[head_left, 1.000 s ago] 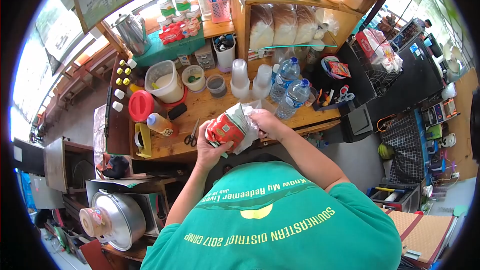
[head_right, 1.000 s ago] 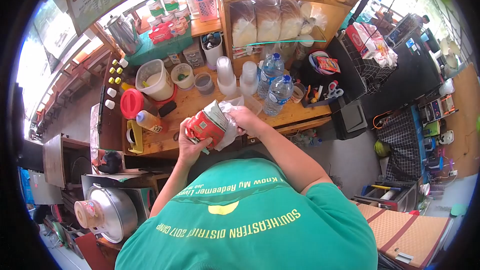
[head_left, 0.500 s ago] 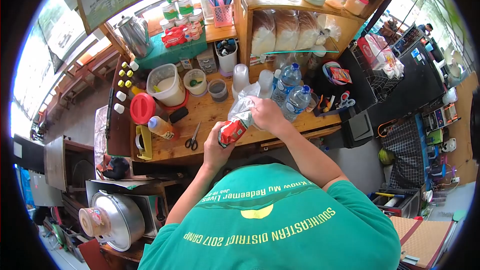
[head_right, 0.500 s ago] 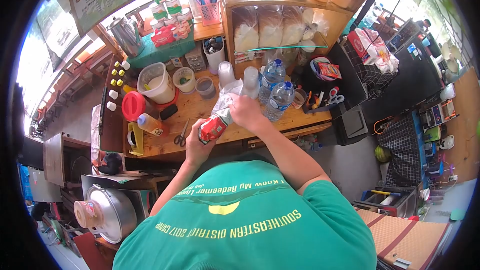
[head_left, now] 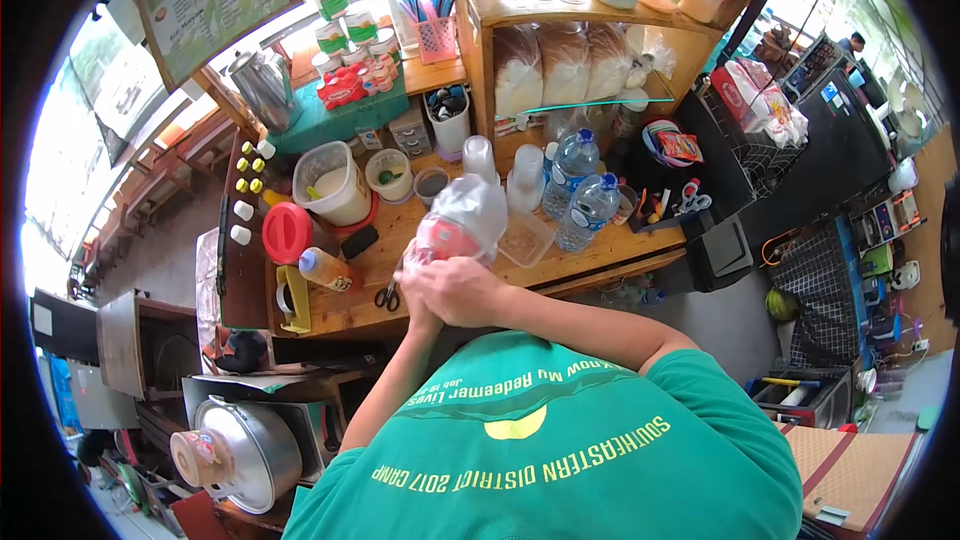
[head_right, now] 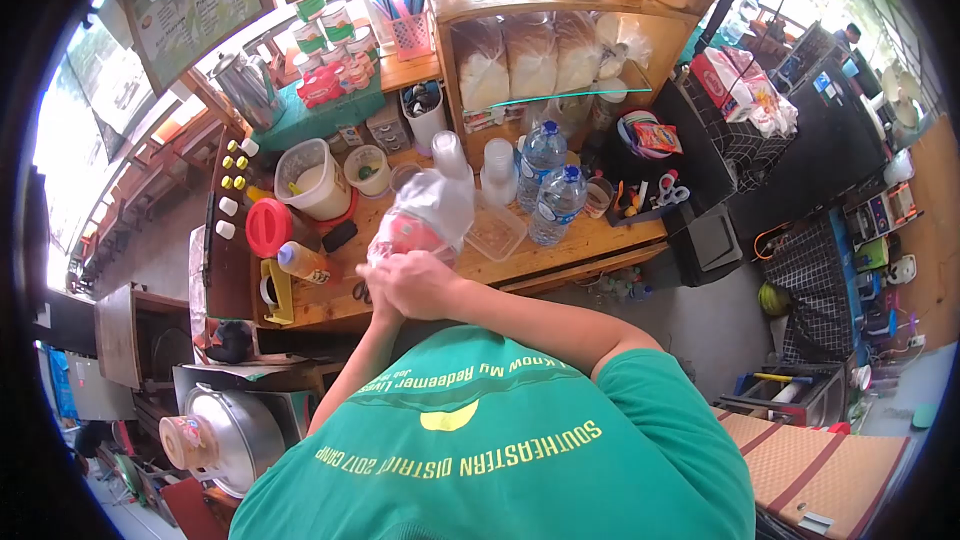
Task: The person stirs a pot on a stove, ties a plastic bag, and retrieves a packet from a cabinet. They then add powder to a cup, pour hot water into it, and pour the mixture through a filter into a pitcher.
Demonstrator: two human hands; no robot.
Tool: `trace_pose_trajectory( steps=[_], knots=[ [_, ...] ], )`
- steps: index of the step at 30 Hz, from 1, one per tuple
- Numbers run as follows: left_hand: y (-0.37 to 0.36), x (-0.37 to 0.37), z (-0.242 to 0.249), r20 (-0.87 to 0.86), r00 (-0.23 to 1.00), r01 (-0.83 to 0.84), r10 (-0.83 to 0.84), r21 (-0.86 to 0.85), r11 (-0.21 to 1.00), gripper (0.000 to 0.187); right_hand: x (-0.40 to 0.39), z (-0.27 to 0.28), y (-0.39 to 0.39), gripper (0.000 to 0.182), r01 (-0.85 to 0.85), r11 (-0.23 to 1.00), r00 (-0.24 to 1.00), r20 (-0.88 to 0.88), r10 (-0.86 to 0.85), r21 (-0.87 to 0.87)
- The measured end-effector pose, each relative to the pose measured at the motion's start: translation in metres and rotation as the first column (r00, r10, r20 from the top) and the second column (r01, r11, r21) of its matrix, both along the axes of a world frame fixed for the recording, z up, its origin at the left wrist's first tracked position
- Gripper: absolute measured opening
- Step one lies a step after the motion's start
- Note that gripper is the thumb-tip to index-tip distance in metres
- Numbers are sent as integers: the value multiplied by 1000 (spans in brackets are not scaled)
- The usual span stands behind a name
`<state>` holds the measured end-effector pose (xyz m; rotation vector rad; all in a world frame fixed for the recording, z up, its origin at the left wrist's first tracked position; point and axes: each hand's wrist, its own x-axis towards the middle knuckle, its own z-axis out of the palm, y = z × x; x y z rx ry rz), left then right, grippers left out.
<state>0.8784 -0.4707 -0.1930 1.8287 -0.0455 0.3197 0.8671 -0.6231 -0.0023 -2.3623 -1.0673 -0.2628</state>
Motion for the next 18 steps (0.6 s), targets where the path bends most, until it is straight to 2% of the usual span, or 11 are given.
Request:
trace_pose_trajectory(
  steps=[1, 2, 3, 5, 6, 7, 9, 10, 11, 13, 18],
  knots=[
    [20, 17, -63, -47, 998, -59, 51, -168, 984, 46, -3, 5, -2, 43, -148, 988, 983, 113, 142, 45],
    [37, 24, -123, -103, 990, -124, 95, -329, 936, 39, -6, 7, -8, 46, -177, 983, 984, 33, 176, 43],
    [30, 3, -59, -102, 991, -119, 91, -325, 938, 39, -7, 6, -16, 46, -173, 984, 985, 34, 171, 47],
    [-14, -10, 110, -130, 956, 92, -263, -719, 689, 41, -9, 0, -34, 57, 61, 920, 988, 107, -111, 386],
    [-10, -10, 102, -189, 958, -15, -214, -782, 623, 42, -13, -7, -43, 60, 267, 904, 958, 13, -288, 334],
    [-10, -13, 102, -191, 960, -24, -204, -783, 621, 42, -13, -21, -44, 60, 258, 908, 961, 11, -277, 331],
    [-9, -20, 103, -299, 927, -153, -227, -854, 498, 43, -8, -66, -47, 64, 610, 720, 754, -522, -399, 330],
    [-7, -19, 83, -298, 928, -152, -225, -852, 501, 39, 0, -95, -52, 65, 585, 734, 681, -700, -214, 344],
    [-8, -21, 82, -296, 929, -151, -223, -853, 500, 39, 1, -96, -54, 65, 583, 736, 682, -699, -214, 345],
    [-8, -23, 79, -364, 892, -234, -268, -879, 415, 38, 1, -98, -55, 44, 706, 654, 418, -906, -74, 273],
    [-9, -18, 50, -487, 865, -390, -120, -803, 451, 25, -13, -101, -53, 13, 466, 827, 575, -818, -13, 314]
  ],
)
